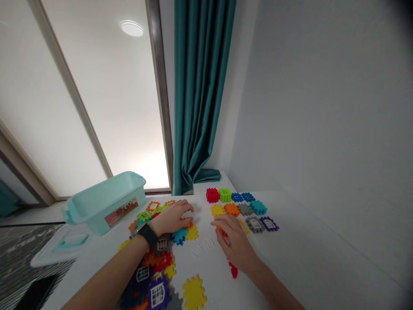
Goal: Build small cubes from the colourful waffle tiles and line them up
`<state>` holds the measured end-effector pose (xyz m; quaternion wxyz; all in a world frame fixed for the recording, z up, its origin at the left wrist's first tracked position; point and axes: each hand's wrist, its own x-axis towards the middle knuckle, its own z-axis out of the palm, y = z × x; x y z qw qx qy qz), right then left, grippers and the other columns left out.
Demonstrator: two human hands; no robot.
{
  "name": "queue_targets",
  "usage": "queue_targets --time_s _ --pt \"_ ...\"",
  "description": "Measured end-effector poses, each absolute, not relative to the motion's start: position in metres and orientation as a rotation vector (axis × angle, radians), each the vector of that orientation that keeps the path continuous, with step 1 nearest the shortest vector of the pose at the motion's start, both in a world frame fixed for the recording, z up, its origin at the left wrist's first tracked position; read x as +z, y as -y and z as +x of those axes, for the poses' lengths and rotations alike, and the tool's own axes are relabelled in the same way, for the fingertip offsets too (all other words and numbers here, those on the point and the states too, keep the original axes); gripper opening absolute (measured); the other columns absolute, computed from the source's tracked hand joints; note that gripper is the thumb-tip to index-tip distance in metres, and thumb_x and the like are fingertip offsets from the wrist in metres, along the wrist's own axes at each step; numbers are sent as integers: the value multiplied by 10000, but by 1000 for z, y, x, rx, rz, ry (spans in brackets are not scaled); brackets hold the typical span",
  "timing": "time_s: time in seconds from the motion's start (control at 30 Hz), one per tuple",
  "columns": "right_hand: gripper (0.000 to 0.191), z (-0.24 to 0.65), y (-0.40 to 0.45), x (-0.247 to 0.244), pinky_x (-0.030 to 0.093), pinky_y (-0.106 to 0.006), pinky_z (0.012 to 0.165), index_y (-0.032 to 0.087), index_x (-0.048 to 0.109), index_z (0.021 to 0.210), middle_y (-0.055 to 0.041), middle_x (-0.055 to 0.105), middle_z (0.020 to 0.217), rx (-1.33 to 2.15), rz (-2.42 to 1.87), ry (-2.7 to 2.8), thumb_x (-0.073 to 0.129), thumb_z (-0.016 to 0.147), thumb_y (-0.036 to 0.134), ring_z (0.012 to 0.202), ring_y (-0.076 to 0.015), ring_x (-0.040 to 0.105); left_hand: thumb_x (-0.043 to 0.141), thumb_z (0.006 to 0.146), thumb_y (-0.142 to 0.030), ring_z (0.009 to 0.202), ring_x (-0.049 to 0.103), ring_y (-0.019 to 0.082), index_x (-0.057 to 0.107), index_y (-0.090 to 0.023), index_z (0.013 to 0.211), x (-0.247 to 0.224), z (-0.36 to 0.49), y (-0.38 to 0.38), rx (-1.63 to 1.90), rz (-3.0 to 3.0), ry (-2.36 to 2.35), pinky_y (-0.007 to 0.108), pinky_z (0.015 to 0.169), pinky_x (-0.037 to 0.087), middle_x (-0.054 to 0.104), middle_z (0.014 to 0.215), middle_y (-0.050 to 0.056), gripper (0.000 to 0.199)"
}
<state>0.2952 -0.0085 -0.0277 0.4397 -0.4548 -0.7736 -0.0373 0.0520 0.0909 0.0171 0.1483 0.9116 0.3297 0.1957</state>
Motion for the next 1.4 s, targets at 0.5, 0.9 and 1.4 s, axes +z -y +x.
queue_targets --time_s 0.5,0.9,1.4 --pt "263 230 -4 -24 500 -451 928 221 643 1062 -51 694 1058 -4 -1109 2318 634 852 63 1036 -261 609 603 921 -291 1079 609 294 663 -268 1056 5 -13 -21 679 2610 -1311 430 947 471 655 1100 64 150" --pt "378 196 -17 -34 440 -478 1012 209 597 1118 -92 682 1196 32 -1312 2309 796 810 301 1146 -315 596 566 939 -232 1082 603 294 663 -254 1102 -9 -19 -3 641 2657 -1474 453 920 436 660 1120 62 191" --pt "484 209 -1 -20 474 -482 1015 217 561 1170 -77 674 1223 128 -1167 2289 802 756 148 1158 -300 599 674 847 -221 1136 594 319 569 -236 1285 -8 -19 5 724 2670 -1414 491 951 460 637 1235 87 451"
